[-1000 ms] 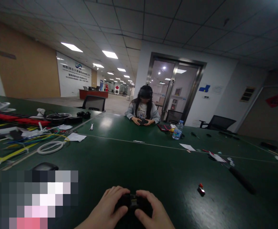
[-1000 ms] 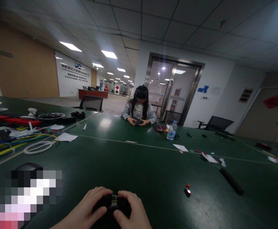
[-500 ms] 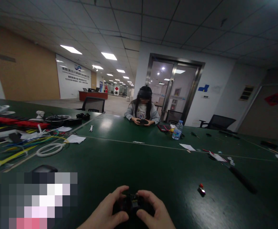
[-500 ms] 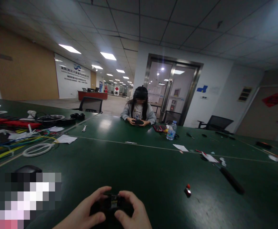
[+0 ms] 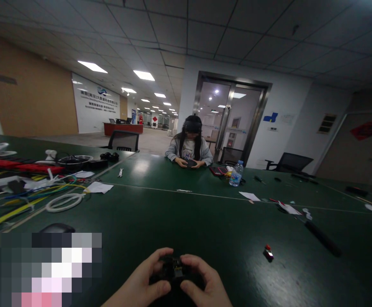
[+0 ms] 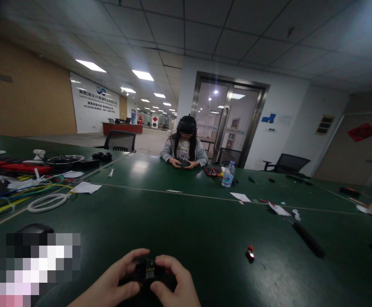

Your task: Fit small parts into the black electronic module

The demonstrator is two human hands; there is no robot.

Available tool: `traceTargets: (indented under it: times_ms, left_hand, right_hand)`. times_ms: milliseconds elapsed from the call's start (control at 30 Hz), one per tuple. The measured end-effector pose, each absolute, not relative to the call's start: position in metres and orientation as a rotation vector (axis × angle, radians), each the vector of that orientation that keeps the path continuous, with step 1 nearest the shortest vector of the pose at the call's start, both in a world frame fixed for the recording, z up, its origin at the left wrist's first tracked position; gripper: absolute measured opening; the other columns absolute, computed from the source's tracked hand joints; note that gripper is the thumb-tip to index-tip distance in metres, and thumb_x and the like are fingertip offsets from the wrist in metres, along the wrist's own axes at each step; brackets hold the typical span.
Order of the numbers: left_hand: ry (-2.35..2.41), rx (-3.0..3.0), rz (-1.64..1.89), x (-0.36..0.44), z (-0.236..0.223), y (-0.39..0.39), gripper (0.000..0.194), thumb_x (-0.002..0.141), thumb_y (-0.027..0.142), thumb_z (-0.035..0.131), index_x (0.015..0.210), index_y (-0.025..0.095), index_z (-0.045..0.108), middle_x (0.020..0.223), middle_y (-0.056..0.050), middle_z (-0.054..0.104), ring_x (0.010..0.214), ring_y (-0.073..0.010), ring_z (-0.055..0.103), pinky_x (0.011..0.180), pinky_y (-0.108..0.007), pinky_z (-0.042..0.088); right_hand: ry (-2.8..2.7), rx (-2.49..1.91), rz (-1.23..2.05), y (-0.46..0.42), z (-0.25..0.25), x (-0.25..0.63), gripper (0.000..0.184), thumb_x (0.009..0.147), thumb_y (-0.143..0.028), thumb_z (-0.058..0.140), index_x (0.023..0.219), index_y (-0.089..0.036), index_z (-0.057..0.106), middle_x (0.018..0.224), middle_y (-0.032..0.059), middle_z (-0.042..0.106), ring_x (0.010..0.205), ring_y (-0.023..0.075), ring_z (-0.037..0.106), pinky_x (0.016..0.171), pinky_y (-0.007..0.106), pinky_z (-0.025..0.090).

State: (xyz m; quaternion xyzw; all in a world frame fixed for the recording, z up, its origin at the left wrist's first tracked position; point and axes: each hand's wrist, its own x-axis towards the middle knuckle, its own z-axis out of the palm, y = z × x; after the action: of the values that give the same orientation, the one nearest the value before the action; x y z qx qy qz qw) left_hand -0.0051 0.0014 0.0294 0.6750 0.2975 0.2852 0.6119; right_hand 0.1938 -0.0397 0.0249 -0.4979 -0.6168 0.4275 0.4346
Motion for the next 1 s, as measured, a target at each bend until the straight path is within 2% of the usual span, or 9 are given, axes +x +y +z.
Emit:
traceTargets:
  times_ms: [167, 267, 600, 1000]
  left_hand:
    - [0.638, 1.547, 0.679, -0.005, 0.025, 0.004, 0.067, 0.07, 0.052, 0.065, 0.122, 0.023, 0.035, 0.102, -0.006, 0.065, 0.097, -0.0268, 0.058, 0.082, -0.036, 0.04]
    - [0.614, 1.548, 0.682, -0.005, 0.025, 0.005, 0.066, 0.07, 0.052, 0.065, 0.121, 0.023, 0.034, 0.104, -0.007, 0.065, 0.099, -0.027, 0.057, 0.084, -0.036, 0.039]
    - [0.581, 1.574, 0.672, -0.004, 0.027, 0.003, 0.05, 0.075, 0.049, 0.062, 0.113, 0.023, 0.043, 0.101, -0.005, 0.063, 0.1, -0.0267, 0.055, 0.084, -0.037, 0.039]
    - [0.538, 1.701, 0.675, -0.008, 0.006, 0.013, 0.051, 0.077, 0.048, 0.06, 0.119, 0.025, 0.041, 0.103, -0.005, 0.063, 0.097, -0.0266, 0.058, 0.081, -0.037, 0.041]
  right_hand:
    - [-1.518, -1.18, 1.021, -0.037, 0.015, 0.194, 0.034, 0.068, -0.033, 0.067, 0.1, -0.023, 0.064, 0.113, 0.0075, 0.061, 0.107, 0.0269, 0.053, 0.093, 0.04, 0.038]
    - [-1.514, -1.155, 1.006, -0.036, 0.013, 0.193, 0.034, 0.067, -0.036, 0.067, 0.098, -0.023, 0.064, 0.112, 0.0082, 0.061, 0.106, 0.0274, 0.054, 0.091, 0.04, 0.038]
    - [-1.596, -1.228, 1.021, -0.04, 0.028, 0.189, 0.034, 0.066, -0.018, 0.063, 0.099, -0.023, 0.062, 0.113, 0.007, 0.059, 0.104, 0.0254, 0.054, 0.088, 0.038, 0.039]
    - [-1.677, -1.191, 0.953, -0.038, 0.023, 0.19, 0.025, 0.068, -0.016, 0.064, 0.092, -0.024, 0.064, 0.109, 0.0058, 0.058, 0.103, 0.0227, 0.055, 0.089, 0.036, 0.039]
